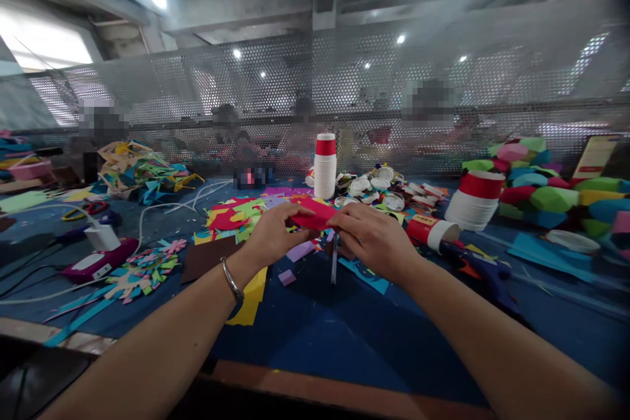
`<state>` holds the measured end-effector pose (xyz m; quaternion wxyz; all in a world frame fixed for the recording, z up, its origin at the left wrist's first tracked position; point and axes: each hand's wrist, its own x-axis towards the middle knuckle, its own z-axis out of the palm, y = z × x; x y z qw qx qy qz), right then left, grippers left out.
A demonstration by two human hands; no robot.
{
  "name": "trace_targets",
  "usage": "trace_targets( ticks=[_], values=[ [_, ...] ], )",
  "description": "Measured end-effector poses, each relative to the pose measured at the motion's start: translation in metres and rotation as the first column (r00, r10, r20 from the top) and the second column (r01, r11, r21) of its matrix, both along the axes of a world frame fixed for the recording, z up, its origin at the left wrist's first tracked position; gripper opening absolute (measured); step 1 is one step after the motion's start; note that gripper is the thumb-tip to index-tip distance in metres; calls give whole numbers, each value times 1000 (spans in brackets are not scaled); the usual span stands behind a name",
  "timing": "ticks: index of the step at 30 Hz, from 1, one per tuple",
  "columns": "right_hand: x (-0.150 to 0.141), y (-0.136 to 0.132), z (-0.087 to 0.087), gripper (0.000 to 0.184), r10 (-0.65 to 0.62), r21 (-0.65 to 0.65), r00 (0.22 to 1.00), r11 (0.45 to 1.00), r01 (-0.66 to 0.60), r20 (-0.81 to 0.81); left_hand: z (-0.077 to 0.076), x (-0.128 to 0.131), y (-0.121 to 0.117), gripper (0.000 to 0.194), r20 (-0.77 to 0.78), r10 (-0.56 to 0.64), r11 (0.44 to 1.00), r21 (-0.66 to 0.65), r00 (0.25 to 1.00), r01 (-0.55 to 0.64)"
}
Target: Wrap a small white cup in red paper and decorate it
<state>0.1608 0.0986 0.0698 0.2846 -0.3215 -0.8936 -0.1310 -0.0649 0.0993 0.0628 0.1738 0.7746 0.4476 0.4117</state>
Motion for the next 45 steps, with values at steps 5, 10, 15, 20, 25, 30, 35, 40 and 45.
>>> trace_targets(
  ticks=[5,10,15,20,25,30,35,40,45],
  values=[
    [-3,-2,0,20,-23,7,999,1000,23,36,-2,4,0,30,34,8,1000,-13,999,-8],
    [-4,-3,0,20,-34,34,996,999,32,77,-7,9,2,31,34,-13,999,-39,999,14],
    [-4,-3,0,20,-46,57,993,998,40,106,-9,10,2,33,81,-64,994,-87,995,71],
    [-2,-1,1,23,-40,67,996,997,35,86,-7,4,2,38,45,-121,979,-157,992,127],
    [0,-1,3,23,-28,26,999,999,28,31,-5,-2,5,29,-35,-44,999,-15,998,43],
    [-2,-5,7,18,-6,-93,996,996,-2,-85,4,-5,-1,25,-17,-46,999,13,999,46],
    [-2,-4,9,13,19,-300,968,949,-96,-250,10,-6,-7,32,139,-154,954,-236,978,184],
    [2,2,9,21,23,-604,912,742,-290,-410,12,-4,-10,30,315,-162,891,-360,935,276],
    [5,7,7,27,-13,-741,866,525,-419,-500,8,2,-12,30,514,-111,763,-505,851,404]
  ],
)
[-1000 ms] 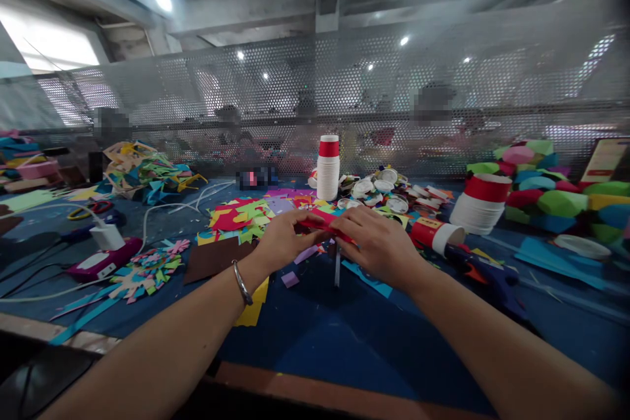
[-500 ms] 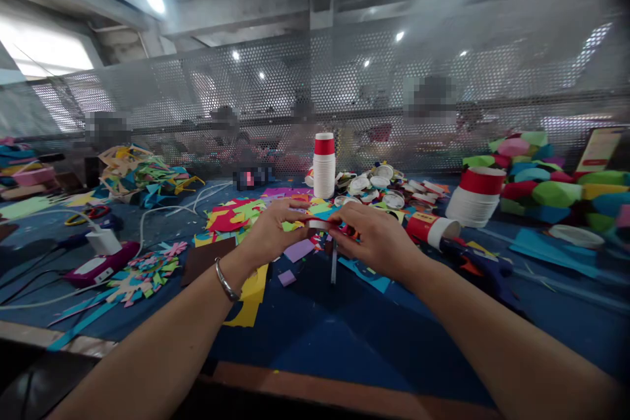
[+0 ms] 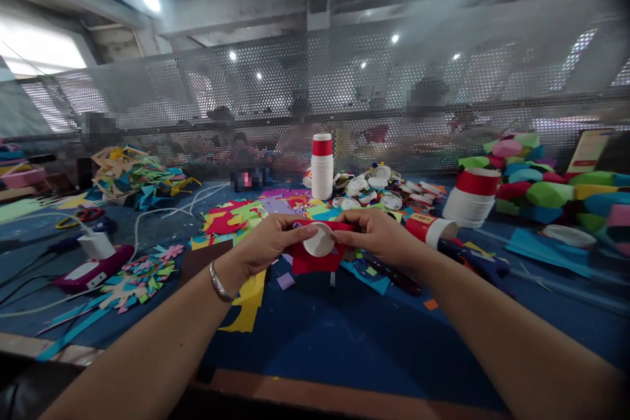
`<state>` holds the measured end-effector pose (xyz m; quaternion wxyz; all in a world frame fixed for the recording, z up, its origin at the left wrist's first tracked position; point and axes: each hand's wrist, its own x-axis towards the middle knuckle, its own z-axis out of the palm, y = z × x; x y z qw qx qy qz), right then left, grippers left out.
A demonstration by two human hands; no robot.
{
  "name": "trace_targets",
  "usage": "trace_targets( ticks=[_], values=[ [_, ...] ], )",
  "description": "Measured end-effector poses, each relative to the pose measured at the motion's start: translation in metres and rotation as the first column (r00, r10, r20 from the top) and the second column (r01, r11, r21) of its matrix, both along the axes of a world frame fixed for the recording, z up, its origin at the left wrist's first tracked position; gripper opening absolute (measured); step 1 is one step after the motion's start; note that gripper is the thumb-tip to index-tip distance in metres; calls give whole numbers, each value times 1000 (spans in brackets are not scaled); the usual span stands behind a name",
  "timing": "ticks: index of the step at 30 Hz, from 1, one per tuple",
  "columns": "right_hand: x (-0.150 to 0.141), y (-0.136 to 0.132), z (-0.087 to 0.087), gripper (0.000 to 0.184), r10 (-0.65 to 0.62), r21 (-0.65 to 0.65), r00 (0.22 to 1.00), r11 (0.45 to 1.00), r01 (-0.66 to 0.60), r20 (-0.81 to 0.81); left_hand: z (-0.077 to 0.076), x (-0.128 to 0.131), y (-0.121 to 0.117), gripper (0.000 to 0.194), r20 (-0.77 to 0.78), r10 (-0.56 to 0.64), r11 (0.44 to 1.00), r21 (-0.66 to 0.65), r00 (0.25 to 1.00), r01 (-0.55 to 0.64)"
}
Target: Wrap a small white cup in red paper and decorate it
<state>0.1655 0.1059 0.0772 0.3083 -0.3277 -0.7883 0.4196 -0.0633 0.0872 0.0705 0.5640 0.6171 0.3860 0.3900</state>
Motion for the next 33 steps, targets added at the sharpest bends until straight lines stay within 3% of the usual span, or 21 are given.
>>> trace_targets(
  ticks=[5,12,19,25,29,33],
  values=[
    [0,-1,1,32,17,-98,1000,995,-17,0,-4,4,-1,36,45,-62,996,-58,997,65],
    [1,-1,0,33,-20,-83,999,996,23,26,-7,11,-5,39,-25,27,999,38,999,-26],
    [0,-1,-2,30,11,-181,999,983,-4,38,-1,3,-5,41,50,-42,993,-107,998,47],
    [-1,-2,-6,30,95,-247,993,966,-74,73,-3,1,-5,33,-72,-76,991,-112,995,68],
    [-2,-3,-7,32,118,-223,966,973,-66,229,3,-15,3,36,-86,-46,995,-95,995,37],
    [-3,-2,-10,22,119,-38,858,993,-116,499,9,-31,11,34,-61,-7,998,-65,998,3]
  ],
)
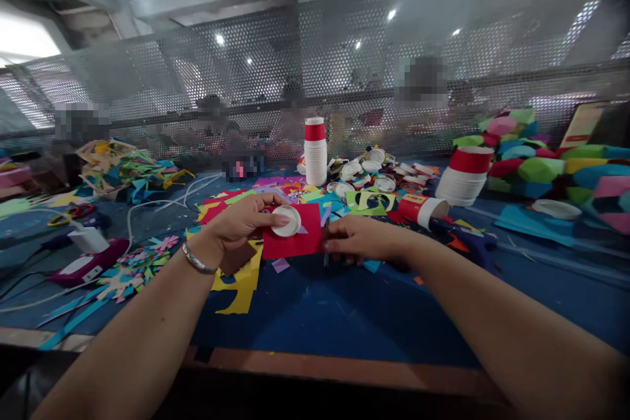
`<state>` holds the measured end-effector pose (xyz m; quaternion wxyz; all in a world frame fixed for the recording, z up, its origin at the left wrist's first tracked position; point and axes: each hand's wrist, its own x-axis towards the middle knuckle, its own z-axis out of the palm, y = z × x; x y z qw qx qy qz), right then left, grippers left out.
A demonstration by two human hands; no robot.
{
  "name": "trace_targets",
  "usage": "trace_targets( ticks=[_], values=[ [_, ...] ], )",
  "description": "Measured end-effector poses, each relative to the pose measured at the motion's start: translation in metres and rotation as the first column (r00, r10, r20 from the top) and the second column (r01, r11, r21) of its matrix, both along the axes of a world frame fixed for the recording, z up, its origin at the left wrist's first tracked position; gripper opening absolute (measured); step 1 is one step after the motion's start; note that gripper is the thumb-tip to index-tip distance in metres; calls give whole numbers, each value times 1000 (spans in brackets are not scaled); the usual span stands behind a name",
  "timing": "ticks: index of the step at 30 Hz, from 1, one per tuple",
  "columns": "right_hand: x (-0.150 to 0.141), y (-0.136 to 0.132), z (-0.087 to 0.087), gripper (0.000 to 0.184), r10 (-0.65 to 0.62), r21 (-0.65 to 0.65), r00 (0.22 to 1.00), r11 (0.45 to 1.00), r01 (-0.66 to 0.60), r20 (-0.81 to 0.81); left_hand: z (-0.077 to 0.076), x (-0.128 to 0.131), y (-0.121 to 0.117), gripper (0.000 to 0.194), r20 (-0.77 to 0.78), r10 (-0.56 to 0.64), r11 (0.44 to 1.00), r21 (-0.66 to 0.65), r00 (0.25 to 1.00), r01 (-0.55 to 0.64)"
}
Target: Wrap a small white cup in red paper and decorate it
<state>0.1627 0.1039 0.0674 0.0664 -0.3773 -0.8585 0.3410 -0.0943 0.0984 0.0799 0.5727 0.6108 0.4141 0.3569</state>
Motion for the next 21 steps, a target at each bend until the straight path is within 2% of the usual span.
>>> trace_targets(
  ticks=[4,7,10,12,14,16,18,21],
  values=[
    [-1,2,0,5,-18,230,999,973,9,39,-1,0,1,36,25,21,1000,6,999,-21],
    [1,3,6,4,-58,343,998,938,52,9,-2,8,-2,38,44,54,999,-9,998,-53],
    [6,5,12,14,-86,330,995,939,96,-42,-3,17,-3,41,69,122,992,-36,990,-119],
    [11,8,15,22,-156,342,986,925,164,-51,-4,22,-2,43,96,184,983,-29,978,-182],
    [17,11,16,22,-255,431,967,872,234,-9,-6,27,-1,42,128,238,971,3,963,-240],
    [24,14,16,16,-323,515,943,822,242,72,-8,30,0,39,156,263,962,32,952,-271],
    [30,15,15,12,-350,526,922,822,219,163,-10,30,1,38,192,273,956,54,943,-288],
    [35,15,12,17,-356,506,891,844,177,283,-11,27,4,40,230,300,942,80,926,-325]
  ],
)
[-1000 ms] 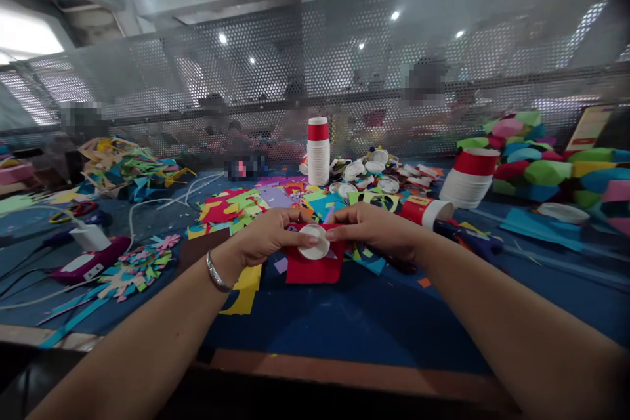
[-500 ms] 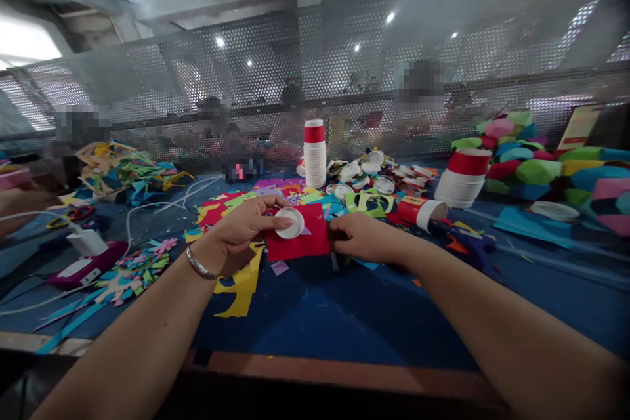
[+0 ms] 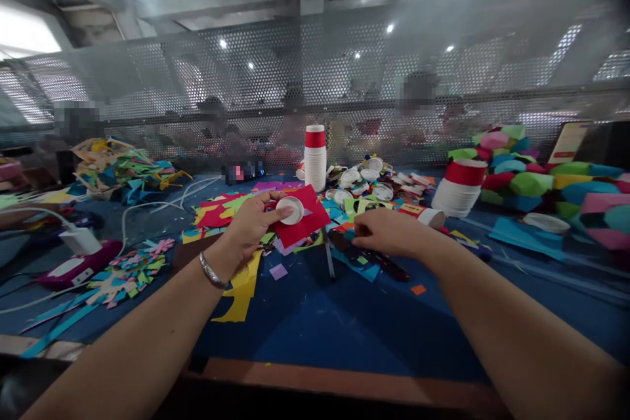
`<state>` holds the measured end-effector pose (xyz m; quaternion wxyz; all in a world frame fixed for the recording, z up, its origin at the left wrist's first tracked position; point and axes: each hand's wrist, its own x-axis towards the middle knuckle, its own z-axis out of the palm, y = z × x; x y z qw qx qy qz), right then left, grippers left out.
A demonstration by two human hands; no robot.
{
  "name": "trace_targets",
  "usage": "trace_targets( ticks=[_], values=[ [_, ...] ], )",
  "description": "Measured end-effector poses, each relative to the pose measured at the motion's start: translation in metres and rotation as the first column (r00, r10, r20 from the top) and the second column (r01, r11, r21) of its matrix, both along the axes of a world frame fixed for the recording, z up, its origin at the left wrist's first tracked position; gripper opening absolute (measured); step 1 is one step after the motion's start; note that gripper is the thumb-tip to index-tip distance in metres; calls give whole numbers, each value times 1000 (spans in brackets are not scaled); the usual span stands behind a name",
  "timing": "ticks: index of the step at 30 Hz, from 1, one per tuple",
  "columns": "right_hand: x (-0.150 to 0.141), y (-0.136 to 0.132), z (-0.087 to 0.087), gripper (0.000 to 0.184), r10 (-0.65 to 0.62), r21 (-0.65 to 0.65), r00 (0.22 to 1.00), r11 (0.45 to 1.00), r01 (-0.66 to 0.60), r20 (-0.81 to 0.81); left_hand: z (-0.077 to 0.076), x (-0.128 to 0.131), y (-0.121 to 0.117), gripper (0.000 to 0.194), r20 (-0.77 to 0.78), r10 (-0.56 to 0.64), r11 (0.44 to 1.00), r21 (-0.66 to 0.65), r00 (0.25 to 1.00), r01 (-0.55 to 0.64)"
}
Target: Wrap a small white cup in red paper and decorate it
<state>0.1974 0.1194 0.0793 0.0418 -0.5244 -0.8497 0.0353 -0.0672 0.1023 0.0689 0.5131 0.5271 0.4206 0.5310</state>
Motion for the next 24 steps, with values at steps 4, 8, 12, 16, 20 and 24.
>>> trace_targets(
  ticks=[4,8,12,16,20,24],
  values=[
    [1,-1,-3,20,5,-27,998,1000,-3,68,2,-5,3,38,-20,36,997,67,999,-34],
    [2,0,-2,19,6,-18,997,1000,-5,76,5,-7,-3,38,-10,-37,999,33,999,37],
    [4,2,-1,19,14,10,999,1000,-14,33,5,-6,-16,41,-136,-339,929,-203,931,309],
    [-4,-2,-2,22,109,4,993,994,-109,-39,6,-9,-22,39,-179,-396,908,-223,901,354],
    [-24,-13,-6,22,245,-28,965,968,-249,-88,9,-16,-24,36,-179,-467,874,-240,866,422],
    [-35,-22,-11,21,313,-16,947,949,-315,-68,6,-14,-24,34,-334,-623,782,-292,707,550]
  ],
)
